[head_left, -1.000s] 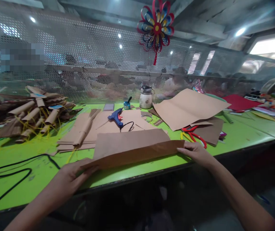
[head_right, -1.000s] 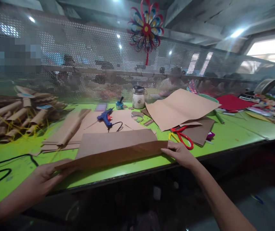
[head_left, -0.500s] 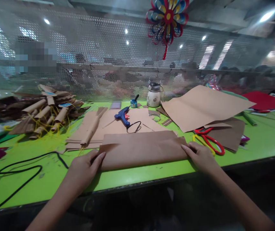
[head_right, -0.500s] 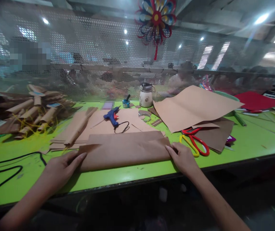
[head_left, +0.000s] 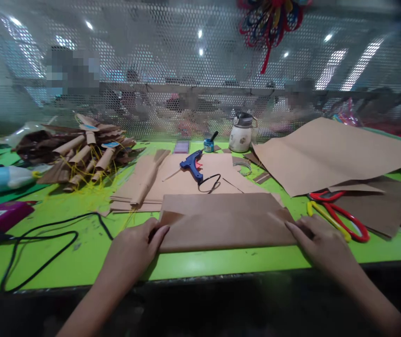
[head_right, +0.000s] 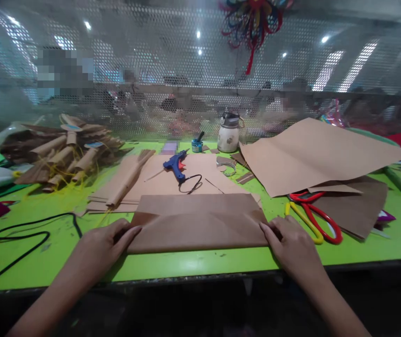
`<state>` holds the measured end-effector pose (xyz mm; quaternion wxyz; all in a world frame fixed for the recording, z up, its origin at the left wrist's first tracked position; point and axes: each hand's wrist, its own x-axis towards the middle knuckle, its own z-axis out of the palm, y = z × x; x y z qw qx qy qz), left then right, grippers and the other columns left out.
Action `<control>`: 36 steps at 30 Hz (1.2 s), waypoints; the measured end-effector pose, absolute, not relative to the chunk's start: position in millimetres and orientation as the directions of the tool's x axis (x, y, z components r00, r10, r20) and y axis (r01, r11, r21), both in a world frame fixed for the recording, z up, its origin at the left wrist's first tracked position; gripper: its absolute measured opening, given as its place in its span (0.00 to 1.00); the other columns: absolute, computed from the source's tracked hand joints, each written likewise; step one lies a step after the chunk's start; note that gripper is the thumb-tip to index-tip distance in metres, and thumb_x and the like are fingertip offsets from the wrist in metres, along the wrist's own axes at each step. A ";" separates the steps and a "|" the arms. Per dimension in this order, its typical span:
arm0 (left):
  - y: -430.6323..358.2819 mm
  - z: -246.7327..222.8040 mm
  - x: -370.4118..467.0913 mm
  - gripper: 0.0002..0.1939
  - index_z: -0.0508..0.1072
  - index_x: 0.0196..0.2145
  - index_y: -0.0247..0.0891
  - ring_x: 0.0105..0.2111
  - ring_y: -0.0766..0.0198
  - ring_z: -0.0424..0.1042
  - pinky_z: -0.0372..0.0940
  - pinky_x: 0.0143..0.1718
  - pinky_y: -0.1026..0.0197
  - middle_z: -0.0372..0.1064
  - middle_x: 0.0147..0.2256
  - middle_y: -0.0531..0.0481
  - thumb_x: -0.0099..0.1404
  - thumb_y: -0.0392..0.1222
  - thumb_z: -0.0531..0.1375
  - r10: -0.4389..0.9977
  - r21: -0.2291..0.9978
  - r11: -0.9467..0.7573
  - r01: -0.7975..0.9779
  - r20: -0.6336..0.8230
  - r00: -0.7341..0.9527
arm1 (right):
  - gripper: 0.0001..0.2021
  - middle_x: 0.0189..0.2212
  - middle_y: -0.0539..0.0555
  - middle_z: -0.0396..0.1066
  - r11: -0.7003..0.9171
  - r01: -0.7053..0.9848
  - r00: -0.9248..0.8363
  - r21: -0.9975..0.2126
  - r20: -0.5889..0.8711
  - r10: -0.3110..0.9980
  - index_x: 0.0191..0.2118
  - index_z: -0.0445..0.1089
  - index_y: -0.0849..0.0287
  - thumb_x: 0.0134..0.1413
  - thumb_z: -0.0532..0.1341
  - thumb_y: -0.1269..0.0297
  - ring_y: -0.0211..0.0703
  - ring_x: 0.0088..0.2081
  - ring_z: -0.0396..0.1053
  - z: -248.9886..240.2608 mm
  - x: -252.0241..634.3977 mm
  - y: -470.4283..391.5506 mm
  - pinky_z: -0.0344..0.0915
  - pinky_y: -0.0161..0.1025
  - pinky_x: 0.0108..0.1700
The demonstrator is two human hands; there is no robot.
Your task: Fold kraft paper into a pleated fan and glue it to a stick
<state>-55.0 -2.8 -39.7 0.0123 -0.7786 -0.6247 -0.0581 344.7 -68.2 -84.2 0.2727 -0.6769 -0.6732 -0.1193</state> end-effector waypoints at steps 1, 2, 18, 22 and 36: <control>-3.4 -39.3 -55.3 0.19 0.73 0.36 0.40 0.30 0.58 0.74 0.61 0.32 0.63 0.75 0.29 0.47 0.67 0.51 0.46 0.971 0.066 -0.218 0.974 0.110 0.211 | 0.17 0.23 0.53 0.64 0.049 0.975 0.075 -0.215 0.533 0.843 0.26 0.66 0.57 0.57 0.54 0.51 0.45 0.28 0.63 -84.6 345.5 -68.6 0.59 0.40 0.32; -3.9 -39.1 -55.6 0.18 0.73 0.35 0.40 0.29 0.59 0.74 0.60 0.31 0.63 0.75 0.28 0.48 0.67 0.51 0.47 0.971 0.079 -0.219 0.973 0.115 0.209 | 0.17 0.23 0.53 0.65 0.045 0.974 0.085 -0.223 0.538 0.838 0.26 0.66 0.57 0.57 0.55 0.50 0.44 0.28 0.63 -85.1 346.2 -69.0 0.59 0.40 0.32; -4.7 -50.3 -62.3 0.19 0.70 0.31 0.41 0.27 0.58 0.73 0.59 0.29 0.62 0.74 0.26 0.50 0.67 0.52 0.46 0.966 0.119 -0.232 0.965 0.142 0.215 | 0.16 0.23 0.52 0.67 0.058 0.963 0.103 -0.263 0.558 0.823 0.26 0.67 0.57 0.56 0.57 0.51 0.42 0.27 0.63 -85.6 345.6 -70.3 0.60 0.39 0.32; -3.9 -52.2 -63.4 0.19 0.70 0.31 0.40 0.26 0.58 0.73 0.60 0.29 0.61 0.73 0.24 0.50 0.67 0.53 0.46 0.965 0.155 -0.235 0.959 0.159 0.211 | 0.15 0.23 0.51 0.66 0.060 0.962 0.102 -0.267 0.553 0.827 0.27 0.68 0.57 0.56 0.57 0.52 0.43 0.28 0.63 -85.4 344.7 -69.9 0.60 0.39 0.32; -3.1 -45.8 -62.6 0.20 0.72 0.30 0.41 0.25 0.59 0.73 0.61 0.27 0.63 0.72 0.23 0.50 0.65 0.54 0.46 0.972 0.250 -0.217 0.944 0.142 0.186 | 0.15 0.23 0.53 0.66 0.061 0.947 0.126 -0.314 0.540 0.832 0.26 0.67 0.57 0.56 0.57 0.52 0.44 0.28 0.64 -87.0 347.1 -70.0 0.60 0.40 0.33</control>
